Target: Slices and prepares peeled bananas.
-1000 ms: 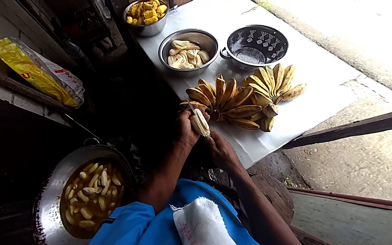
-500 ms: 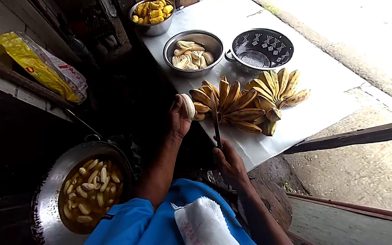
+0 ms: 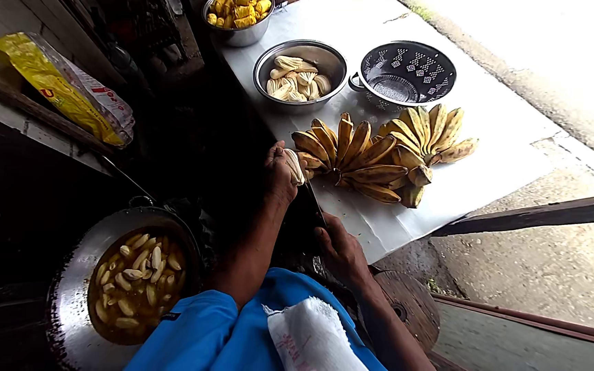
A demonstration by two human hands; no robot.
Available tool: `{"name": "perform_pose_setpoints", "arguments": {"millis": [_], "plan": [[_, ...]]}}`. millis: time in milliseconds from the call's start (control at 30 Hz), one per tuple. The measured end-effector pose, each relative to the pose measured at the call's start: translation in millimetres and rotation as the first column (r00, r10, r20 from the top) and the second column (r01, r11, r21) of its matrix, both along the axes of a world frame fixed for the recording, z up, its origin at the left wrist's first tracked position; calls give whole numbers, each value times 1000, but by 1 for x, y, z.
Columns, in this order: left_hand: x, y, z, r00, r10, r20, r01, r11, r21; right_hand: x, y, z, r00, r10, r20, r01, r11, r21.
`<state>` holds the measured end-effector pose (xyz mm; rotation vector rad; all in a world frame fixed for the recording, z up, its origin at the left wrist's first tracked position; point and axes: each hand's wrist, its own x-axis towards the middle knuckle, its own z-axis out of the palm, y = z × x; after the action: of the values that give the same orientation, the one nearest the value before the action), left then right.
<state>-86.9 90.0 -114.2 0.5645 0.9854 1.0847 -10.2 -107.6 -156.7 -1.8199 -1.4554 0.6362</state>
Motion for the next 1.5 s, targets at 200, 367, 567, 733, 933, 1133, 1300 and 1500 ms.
{"name": "perform_pose_setpoints", "arguments": {"millis": [200,367,567,733,933,1133,1300,1500], "plan": [[-1,-4,0,1000,-22,-8,22,1000,10,-2,4,-3,997,-16,74,20,998,-53],[10,-29,-4,998,-62,2,62,998,-8,5,41,2,992,-44,118,59,991,-124],[6,-34,-3,998,-54,23,54,999,-4,4,35,0,985,-19,173,59,972,-228],[8,-37,-11,999,-37,27,37,999,3,4,46,-4,980,-34,196,81,969,-234],[6,-24,-5,993,-87,76,93,993,-78,9,38,3,995,8,95,16,969,-245],[-1,-6,-3,999,-20,49,25,994,-102,6,-12,3,999,33,-28,-34,998,-49],[5,-18,-7,997,-69,42,70,997,-31,5,9,4,996,-2,85,17,985,-173],[16,-40,-5,998,-45,35,44,999,26,9,37,1,985,-56,164,89,975,-203]]}}
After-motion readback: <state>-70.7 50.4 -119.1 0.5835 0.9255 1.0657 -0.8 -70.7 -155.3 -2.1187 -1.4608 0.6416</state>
